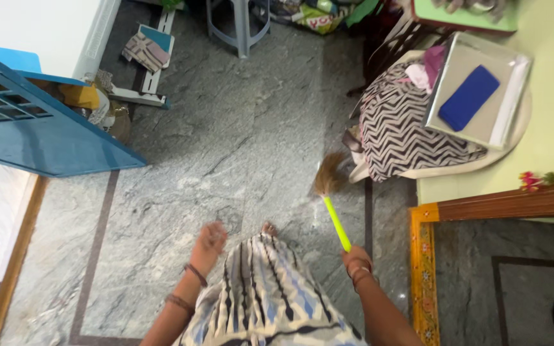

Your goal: The person sweeps the stone floor using a broom with a yellow handle, moving dust and debris across the room while navigating around furniture and items.

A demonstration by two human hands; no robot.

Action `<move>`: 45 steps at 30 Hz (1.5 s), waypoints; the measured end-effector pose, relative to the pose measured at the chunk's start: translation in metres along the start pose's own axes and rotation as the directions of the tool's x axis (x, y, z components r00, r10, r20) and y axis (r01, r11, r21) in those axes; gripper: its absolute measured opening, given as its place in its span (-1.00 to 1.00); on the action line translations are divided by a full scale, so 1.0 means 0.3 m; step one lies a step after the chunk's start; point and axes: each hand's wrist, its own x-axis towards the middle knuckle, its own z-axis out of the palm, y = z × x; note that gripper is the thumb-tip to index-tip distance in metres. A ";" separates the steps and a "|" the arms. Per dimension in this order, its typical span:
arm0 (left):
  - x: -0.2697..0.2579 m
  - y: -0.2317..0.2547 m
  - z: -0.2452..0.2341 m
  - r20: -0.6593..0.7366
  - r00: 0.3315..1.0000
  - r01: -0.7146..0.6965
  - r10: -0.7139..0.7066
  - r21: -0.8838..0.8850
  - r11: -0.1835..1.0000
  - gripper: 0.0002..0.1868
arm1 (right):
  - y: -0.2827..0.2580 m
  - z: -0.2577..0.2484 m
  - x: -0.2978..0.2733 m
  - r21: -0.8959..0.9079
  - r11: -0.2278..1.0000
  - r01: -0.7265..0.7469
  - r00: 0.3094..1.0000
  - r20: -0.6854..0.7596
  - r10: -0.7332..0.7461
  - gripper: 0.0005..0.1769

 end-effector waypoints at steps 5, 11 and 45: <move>0.260 0.217 -0.205 -0.333 0.919 -0.183 0.210 0.110 0.977 -0.06 | -0.189 0.076 0.029 -0.284 0.935 0.210 0.977 0.106 -0.187 -0.69; 0.495 0.612 -0.306 -0.434 0.734 -0.418 0.523 0.318 0.851 0.07 | -0.419 0.157 0.136 -0.262 0.770 0.581 0.804 0.327 -0.496 -0.70; 1.124 0.637 -0.089 0.422 0.903 -0.080 -0.078 0.343 0.936 -0.57 | -0.950 0.079 0.392 -0.241 0.958 0.155 0.967 0.233 -0.098 -0.66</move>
